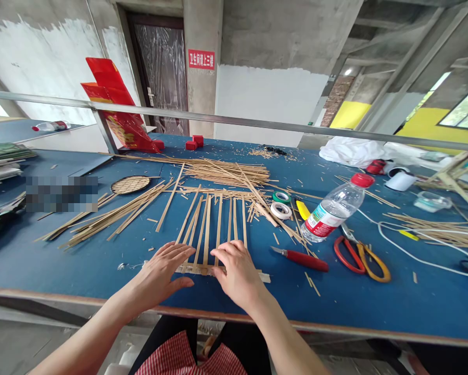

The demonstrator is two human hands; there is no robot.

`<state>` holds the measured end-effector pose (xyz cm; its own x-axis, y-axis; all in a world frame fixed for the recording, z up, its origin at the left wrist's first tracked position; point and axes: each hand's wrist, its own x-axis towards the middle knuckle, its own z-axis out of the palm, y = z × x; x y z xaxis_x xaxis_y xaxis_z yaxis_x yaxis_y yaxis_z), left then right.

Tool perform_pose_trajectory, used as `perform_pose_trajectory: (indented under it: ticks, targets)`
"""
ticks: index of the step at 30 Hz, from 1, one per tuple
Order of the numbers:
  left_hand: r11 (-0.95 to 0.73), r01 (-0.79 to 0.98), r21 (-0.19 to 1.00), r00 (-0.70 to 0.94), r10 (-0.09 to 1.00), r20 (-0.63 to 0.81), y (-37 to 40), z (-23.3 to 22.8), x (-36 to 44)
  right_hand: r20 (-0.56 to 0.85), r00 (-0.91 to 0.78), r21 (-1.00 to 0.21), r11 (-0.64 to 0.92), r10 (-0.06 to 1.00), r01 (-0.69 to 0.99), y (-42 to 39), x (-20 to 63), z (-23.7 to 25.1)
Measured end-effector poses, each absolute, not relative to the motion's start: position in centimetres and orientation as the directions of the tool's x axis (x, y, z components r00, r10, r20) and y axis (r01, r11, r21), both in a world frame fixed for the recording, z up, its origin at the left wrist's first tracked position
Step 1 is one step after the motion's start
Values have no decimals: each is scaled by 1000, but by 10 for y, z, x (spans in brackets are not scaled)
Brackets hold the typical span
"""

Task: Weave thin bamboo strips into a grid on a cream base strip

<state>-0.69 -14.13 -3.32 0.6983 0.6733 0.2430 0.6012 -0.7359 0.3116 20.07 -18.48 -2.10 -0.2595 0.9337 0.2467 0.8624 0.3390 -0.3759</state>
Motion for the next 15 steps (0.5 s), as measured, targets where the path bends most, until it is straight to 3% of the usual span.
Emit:
perform_pose_trajectory:
  ticks: [5, 15]
  targets:
    - [-690, 656, 305, 664, 720, 202, -128, -25, -12, 238, -301, -344, 369, 924, 863, -177, 201, -13]
    - [-703, 649, 291, 703, 701, 125, -120, -27, -16, 150, -513, -194, 534, 845, 823, -111, 178, -7]
